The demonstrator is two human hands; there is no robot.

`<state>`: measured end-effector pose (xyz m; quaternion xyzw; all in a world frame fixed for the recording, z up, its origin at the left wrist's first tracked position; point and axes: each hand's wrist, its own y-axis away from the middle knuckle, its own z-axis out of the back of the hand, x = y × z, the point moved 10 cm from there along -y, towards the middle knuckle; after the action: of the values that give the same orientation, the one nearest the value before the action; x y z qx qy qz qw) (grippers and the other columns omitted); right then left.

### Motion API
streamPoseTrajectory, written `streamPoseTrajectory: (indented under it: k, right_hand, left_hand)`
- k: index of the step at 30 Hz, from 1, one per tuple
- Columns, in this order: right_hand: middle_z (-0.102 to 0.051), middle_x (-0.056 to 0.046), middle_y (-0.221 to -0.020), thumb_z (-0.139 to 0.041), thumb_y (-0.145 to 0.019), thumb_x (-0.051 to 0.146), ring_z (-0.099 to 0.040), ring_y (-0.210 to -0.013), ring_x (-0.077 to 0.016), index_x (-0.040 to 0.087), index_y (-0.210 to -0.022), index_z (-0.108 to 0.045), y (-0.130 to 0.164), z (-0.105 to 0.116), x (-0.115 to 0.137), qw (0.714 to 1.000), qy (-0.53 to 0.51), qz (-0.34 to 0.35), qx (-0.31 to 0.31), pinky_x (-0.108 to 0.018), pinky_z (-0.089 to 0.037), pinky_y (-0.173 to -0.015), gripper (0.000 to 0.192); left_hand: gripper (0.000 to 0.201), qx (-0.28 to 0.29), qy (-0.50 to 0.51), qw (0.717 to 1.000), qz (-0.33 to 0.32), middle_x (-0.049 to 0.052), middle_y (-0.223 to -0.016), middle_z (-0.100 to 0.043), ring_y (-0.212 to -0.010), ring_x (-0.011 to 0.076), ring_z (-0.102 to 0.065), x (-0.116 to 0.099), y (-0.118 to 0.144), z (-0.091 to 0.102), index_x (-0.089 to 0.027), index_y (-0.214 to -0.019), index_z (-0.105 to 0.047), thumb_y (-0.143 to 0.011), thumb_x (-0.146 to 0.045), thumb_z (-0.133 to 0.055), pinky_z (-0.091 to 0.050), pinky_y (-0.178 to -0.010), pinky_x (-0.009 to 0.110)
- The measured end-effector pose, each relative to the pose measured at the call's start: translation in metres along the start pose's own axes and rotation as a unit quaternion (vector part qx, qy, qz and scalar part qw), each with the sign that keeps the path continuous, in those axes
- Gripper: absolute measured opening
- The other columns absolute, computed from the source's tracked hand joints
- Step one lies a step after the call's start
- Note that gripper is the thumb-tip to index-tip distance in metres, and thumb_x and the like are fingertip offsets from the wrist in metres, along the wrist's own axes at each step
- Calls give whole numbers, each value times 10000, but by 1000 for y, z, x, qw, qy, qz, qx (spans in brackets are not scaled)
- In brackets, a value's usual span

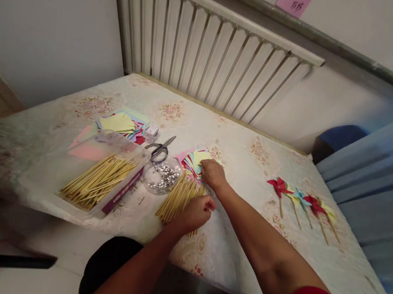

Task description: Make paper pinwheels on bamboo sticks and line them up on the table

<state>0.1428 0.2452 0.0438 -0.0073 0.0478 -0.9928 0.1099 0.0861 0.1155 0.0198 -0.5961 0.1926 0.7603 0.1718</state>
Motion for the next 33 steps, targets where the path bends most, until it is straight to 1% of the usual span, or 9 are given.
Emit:
streamPoseTrajectory:
  k: [3, 6, 11, 15, 19, 22, 26, 28, 33]
  right_hand:
    - [-696, -103, -941, -391, -924, 225, -590, -856, -210, 177, -949, -675, -3, 5, -16, 998, -17, -51, -26, -285, -355, -730, 289]
    - [-713, -94, -900, -365, -933, 244, -609, -806, -207, 177, -975, -690, -1, 23, -42, 983, -78, -127, -105, -286, -362, -729, 334]
    - [-713, -91, -901, -403, -897, 264, -604, -810, -205, 163, -1003, -696, 12, 60, -80, 932, -196, -189, -241, -300, -388, -784, 328]
    - [-668, -49, -767, -441, -837, 284, -575, -757, -184, 167, -797, -677, 32, 84, -103, 879, -289, -218, -312, -295, -415, -758, 266]
    - [-524, 26, -569, -516, -752, 328, -502, -588, -135, 194, -610, -543, 58, 77, -111, 792, -476, -241, -297, -256, -433, -597, 198]
    - [-524, 45, -576, -581, -691, 336, -497, -544, -109, 196, -641, -537, 84, 66, -102, 713, -598, -250, -266, -231, -430, -541, 155]
    - [-567, 40, -613, -644, -634, 332, -499, -528, -99, 189, -717, -588, 125, 52, -85, 648, -671, -279, -227, -217, -415, -511, 174]
    - [-589, 34, -634, -648, -630, 322, -500, -527, -98, 188, -742, -610, 141, 48, -77, 634, -686, -286, -214, -217, -414, -512, 179]
    - [-621, 21, -641, -640, -646, 312, -496, -517, -103, 186, -736, -636, 168, 43, -66, 647, -674, -288, -212, -223, -411, -510, 155]
  left_hand:
    - [249, 1, 3, 1000, -3, 22, -790, -619, -758, 142, -559, 2, 0, -1, -158, -833, -608, -647, -42, -490, -429, -709, 246]
    - [236, -2, 12, 1000, -3, 26, -804, -629, -767, 143, -572, 4, -1, -1, -158, -826, -608, -655, -46, -491, -438, -717, 249]
    - [266, -22, 9, 1000, 5, 31, -840, -656, -794, 144, -597, 8, -4, 2, -162, -853, -617, -660, -34, -486, -450, -736, 252]
    - [231, -29, 43, 999, 12, 38, -847, -650, -779, 136, -596, 16, -8, 2, -153, -860, -611, -674, -52, -519, -458, -712, 245]
    - [189, -74, 157, 985, 16, 53, -861, -622, -769, 141, -594, 25, -13, 7, -143, -922, -597, -753, -228, -597, -486, -690, 262]
    - [306, -107, 243, 964, 29, 84, -943, -611, -840, 155, -598, 29, -13, 11, -130, -994, -584, -763, -322, -640, -504, -748, 293]
    - [414, -105, 322, 941, 12, 116, -1106, -594, -971, 173, -589, 19, -10, 12, -139, -1082, -565, -751, -358, -682, -498, -825, 298]
    - [437, -76, 352, 933, 1, 122, -1146, -592, -990, 173, -588, 10, -8, 9, -142, -1106, -566, -756, -376, -684, -493, -835, 290]
    - [486, -9, 385, 923, -7, 110, -1126, -626, -919, 163, -610, -1, -5, -1, -150, -1140, -587, -734, -392, -700, -493, -791, 274]
